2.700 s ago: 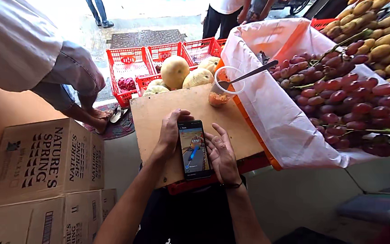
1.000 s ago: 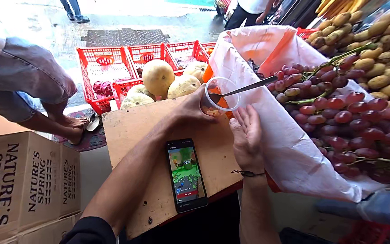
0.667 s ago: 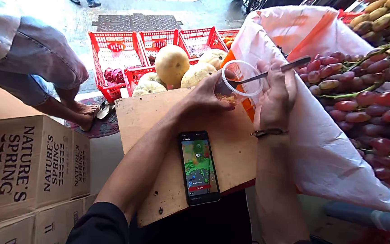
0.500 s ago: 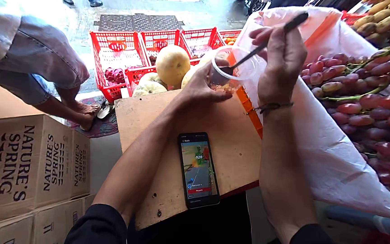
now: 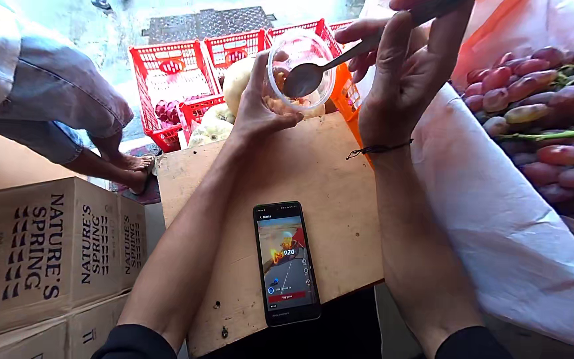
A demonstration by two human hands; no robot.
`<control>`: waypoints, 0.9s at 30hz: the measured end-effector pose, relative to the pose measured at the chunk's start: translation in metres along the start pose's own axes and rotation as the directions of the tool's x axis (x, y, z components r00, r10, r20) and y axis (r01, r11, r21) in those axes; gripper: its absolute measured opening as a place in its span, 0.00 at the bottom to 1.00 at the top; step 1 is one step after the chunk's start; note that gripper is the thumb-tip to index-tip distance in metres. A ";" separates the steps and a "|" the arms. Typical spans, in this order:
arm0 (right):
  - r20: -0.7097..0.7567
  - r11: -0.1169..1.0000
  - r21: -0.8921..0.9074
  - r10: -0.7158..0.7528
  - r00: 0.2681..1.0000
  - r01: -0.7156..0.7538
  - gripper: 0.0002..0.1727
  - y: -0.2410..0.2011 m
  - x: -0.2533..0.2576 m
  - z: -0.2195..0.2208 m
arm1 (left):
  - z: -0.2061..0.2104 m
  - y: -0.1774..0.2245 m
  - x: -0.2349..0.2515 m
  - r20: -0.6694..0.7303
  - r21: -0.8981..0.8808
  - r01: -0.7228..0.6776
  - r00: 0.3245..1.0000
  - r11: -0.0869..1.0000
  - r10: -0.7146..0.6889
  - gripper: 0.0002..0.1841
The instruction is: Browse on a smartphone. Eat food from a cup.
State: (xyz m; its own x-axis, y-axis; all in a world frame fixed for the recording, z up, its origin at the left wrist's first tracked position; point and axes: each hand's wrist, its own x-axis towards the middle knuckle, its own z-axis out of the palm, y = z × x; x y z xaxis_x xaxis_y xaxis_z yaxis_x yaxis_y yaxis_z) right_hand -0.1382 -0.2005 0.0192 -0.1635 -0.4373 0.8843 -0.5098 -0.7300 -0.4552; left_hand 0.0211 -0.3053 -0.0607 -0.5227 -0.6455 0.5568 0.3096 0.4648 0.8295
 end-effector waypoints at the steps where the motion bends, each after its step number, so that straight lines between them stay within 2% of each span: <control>1: -0.004 1.000 0.001 -0.027 1.000 0.027 0.09 -0.003 0.000 0.000 | 0.000 0.003 -0.001 0.007 0.000 0.005 1.000 1.000 -0.005 0.53; 4: -0.019 0.996 -0.019 -0.092 0.996 0.092 0.09 -0.010 0.000 0.000 | 0.001 0.011 -0.002 0.010 0.044 -0.016 1.000 0.999 0.015 0.53; 8: -0.009 0.996 -0.039 -0.080 0.997 0.080 0.09 -0.014 -0.006 0.000 | 0.003 0.019 -0.005 0.010 0.139 -0.043 0.999 0.989 0.042 0.51; 13: 0.121 0.968 -0.205 -0.125 0.985 0.148 0.14 -0.008 -0.015 0.002 | 0.004 0.009 -0.003 0.011 0.187 -0.105 0.994 0.977 0.104 0.50; 15: 0.154 0.964 -0.230 -0.100 0.983 0.134 0.15 -0.006 -0.018 0.004 | 0.005 0.007 -0.003 0.008 0.196 -0.106 0.994 0.975 0.106 0.51; 18: 0.099 0.979 -0.204 0.021 0.995 0.000 0.14 -0.005 -0.023 0.011 | 0.004 0.001 -0.002 0.037 0.299 -0.117 0.993 0.947 0.111 0.51; 21: -0.062 0.979 -0.130 0.149 0.987 -0.156 0.13 -0.003 -0.021 0.012 | 0.004 0.003 -0.003 0.069 0.370 -0.096 0.995 0.924 0.076 0.52; 24: -0.239 0.954 -0.029 0.284 0.929 -0.299 0.10 0.002 -0.015 0.006 | 0.005 0.005 -0.005 0.081 0.350 -0.070 0.996 0.934 0.044 0.52; 27: -0.303 0.890 0.074 0.450 0.840 -0.450 0.11 0.006 -0.013 0.002 | 0.006 0.007 -0.006 0.099 0.292 -0.034 0.995 0.956 0.005 0.50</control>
State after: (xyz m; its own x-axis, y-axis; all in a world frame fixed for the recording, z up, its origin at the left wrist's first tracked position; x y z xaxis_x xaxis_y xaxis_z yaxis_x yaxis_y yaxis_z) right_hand -0.1374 -0.2006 0.0044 -0.6231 -0.5365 0.5691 -0.3177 -0.4913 -0.8110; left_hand 0.0218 -0.2948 -0.0584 -0.5976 -0.5800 0.5536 0.0817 0.6428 0.7617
